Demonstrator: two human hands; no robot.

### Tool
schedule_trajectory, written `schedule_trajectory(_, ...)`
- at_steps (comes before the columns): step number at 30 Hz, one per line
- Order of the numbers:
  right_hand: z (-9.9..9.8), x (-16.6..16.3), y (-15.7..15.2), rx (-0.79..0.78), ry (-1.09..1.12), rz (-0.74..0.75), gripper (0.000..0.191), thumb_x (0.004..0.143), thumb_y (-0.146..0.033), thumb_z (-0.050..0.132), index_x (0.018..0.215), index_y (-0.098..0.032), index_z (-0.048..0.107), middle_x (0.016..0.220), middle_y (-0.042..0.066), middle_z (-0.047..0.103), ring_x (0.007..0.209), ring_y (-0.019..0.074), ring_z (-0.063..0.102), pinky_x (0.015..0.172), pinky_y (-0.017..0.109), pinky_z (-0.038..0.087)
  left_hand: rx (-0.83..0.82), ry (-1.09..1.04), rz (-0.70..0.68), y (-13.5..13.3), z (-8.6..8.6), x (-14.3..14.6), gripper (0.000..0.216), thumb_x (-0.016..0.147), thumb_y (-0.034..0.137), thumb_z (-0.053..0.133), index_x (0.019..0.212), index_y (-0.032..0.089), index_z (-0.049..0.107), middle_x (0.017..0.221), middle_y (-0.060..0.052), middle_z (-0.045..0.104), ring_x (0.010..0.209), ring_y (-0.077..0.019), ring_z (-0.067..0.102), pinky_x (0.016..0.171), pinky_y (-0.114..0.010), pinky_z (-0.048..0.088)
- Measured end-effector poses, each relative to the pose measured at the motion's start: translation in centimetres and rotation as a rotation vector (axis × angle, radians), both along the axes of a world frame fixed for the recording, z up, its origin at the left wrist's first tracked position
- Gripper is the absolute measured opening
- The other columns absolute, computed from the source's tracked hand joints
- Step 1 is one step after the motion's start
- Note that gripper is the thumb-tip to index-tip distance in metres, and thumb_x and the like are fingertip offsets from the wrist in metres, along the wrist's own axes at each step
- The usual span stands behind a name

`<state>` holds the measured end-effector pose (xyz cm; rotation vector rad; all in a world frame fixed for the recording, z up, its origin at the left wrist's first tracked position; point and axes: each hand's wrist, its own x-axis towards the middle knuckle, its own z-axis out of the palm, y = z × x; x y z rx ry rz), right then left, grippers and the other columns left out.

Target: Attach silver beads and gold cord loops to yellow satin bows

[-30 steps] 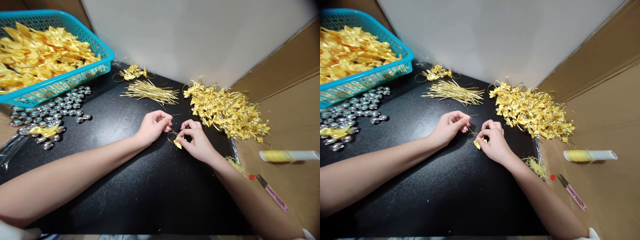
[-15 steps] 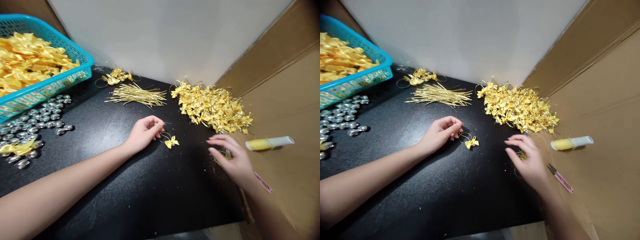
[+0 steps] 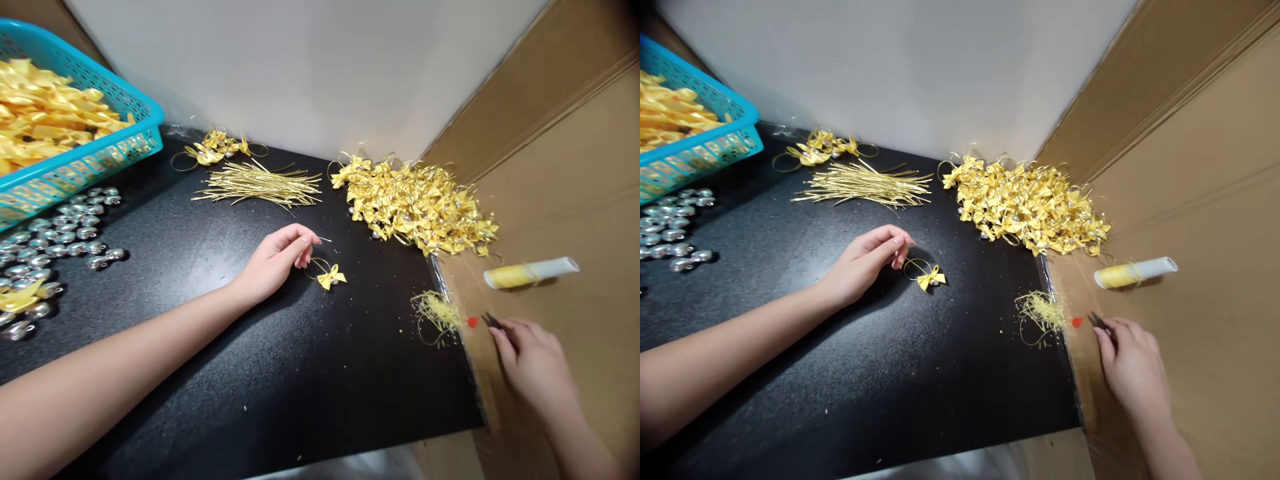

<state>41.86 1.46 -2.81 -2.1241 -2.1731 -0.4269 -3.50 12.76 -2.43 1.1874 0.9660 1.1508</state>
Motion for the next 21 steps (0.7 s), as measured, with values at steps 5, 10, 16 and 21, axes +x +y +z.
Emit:
schedule_trajectory(5,0.4,-0.5,0.5,-0.007,0.088,-0.083,0.04,0.086,-0.053,0.037,0.08,-0.018,0.057,0.082,0.015,0.065,0.076,0.0302,0.058,0.075,0.047,0.049,0.03,-0.011,-0.027,0.1,-0.2,-0.1,0.017,0.088,0.031,0.056,0.083,0.015,0.062,0.06,0.003,0.05,0.057,-0.008,0.044,0.057,-0.02,0.037)
schedule_trajectory(10,2.3,-3.1,0.0,0.018,0.258,-0.244,0.036,0.081,-0.058,0.042,0.077,-0.023,0.052,0.091,0.015,0.071,0.084,0.0329,0.066,0.072,0.046,0.051,0.028,-0.009,-0.046,0.1,-0.2,-0.2,0.017,0.089,0.03,0.055,0.084,0.015,0.062,0.061,0.004,0.05,0.057,-0.0075,0.044,0.057,-0.02,0.036)
schedule_trajectory(16,6.5,-9.8,3.3,-0.071,0.426,-0.127,0.037,0.085,-0.058,0.045,0.087,-0.022,0.051,0.067,0.007,0.069,0.061,0.0244,0.067,0.059,0.033,0.048,0.014,-0.034,-0.041,0.2,-0.2,0.0,0.018,0.089,0.03,0.055,0.084,0.015,0.061,0.061,0.004,0.051,0.057,-0.0074,0.044,0.057,-0.02,0.035)
schedule_trajectory(21,7.8,-19.3,9.0,-0.59,0.297,0.382,0.029,0.097,-0.039,0.037,0.105,-0.018,0.056,0.09,0.009,0.073,0.079,0.0215,0.069,0.066,0.028,0.046,0.012,-0.036,-0.049,0.3,-0.3,0.0,0.017,0.089,0.03,0.055,0.083,0.014,0.061,0.06,0.004,0.05,0.057,-0.0076,0.043,0.057,-0.02,0.035)
